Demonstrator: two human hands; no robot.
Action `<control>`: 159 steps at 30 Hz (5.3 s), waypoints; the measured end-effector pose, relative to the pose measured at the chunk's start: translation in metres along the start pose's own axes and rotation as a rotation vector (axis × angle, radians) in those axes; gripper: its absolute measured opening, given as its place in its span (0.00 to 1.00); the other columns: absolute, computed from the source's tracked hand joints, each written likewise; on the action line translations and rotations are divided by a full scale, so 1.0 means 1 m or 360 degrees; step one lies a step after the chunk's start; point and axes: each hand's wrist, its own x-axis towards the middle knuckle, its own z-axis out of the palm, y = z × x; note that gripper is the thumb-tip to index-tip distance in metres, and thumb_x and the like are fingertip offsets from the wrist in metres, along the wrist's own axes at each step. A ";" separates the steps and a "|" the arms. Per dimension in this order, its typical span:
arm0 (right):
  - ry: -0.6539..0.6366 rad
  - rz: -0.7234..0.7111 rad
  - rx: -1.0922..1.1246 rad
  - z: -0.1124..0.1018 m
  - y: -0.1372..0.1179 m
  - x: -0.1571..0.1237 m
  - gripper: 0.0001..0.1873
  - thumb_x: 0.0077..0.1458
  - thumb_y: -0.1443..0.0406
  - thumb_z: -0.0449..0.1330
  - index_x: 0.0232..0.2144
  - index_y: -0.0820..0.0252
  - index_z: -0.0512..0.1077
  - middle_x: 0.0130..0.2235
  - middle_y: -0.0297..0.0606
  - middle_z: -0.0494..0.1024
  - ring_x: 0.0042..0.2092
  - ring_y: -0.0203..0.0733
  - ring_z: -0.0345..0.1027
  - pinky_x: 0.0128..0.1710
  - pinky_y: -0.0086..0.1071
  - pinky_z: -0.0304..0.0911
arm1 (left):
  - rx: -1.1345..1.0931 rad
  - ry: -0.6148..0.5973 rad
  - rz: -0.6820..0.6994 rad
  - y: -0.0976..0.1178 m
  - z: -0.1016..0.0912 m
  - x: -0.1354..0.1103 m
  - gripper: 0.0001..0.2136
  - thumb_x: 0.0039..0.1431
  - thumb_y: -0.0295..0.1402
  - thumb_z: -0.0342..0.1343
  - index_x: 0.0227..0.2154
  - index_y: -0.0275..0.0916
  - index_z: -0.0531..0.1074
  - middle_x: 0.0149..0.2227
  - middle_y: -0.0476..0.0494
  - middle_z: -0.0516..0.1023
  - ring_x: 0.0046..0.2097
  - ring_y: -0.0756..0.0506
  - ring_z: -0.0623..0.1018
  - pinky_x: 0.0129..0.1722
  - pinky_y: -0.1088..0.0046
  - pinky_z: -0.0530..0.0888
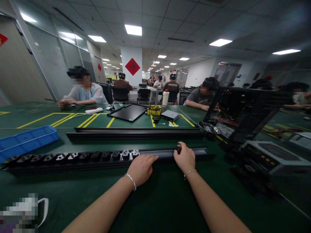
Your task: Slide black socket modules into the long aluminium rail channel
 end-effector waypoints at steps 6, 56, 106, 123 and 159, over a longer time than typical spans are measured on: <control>0.0089 -0.0031 0.0029 0.005 0.002 -0.002 0.21 0.48 0.64 0.51 0.46 0.60 0.63 0.44 0.39 0.74 0.48 0.45 0.64 0.54 0.39 0.45 | 0.0047 0.0008 -0.0018 0.002 0.002 -0.003 0.22 0.52 0.24 0.48 0.52 0.41 0.62 0.50 0.45 0.72 0.50 0.45 0.70 0.49 0.66 0.66; -0.0021 -0.0043 -0.0120 -0.008 0.006 -0.011 0.19 0.48 0.60 0.50 0.44 0.58 0.64 0.45 0.43 0.72 0.50 0.47 0.61 0.57 0.47 0.37 | -0.0102 0.0078 -0.0475 0.036 0.001 -0.014 0.20 0.54 0.29 0.49 0.51 0.45 0.62 0.48 0.46 0.70 0.50 0.43 0.67 0.53 0.60 0.58; -0.0105 0.0043 0.0131 -0.027 0.013 -0.031 0.26 0.48 0.65 0.52 0.52 0.58 0.58 0.50 0.42 0.71 0.51 0.46 0.64 0.51 0.42 0.58 | -0.0225 0.0150 -0.0351 0.054 0.006 -0.014 0.18 0.54 0.28 0.50 0.48 0.46 0.66 0.45 0.48 0.73 0.46 0.44 0.69 0.48 0.60 0.61; -0.0135 -0.0088 -0.0245 -0.033 0.028 -0.027 0.28 0.49 0.55 0.52 0.52 0.57 0.59 0.53 0.44 0.67 0.57 0.51 0.54 0.57 0.54 0.38 | 0.0142 -0.0011 -0.0112 0.048 0.003 -0.030 0.28 0.56 0.37 0.51 0.59 0.46 0.53 0.61 0.46 0.58 0.61 0.40 0.57 0.58 0.55 0.53; -0.0204 -0.0072 -0.0167 -0.036 0.033 -0.022 0.21 0.50 0.60 0.51 0.47 0.58 0.63 0.48 0.42 0.71 0.51 0.48 0.61 0.56 0.49 0.46 | 0.0412 -0.0084 -0.0171 0.067 0.010 -0.039 0.25 0.59 0.38 0.43 0.59 0.37 0.54 0.63 0.43 0.50 0.64 0.41 0.48 0.59 0.57 0.54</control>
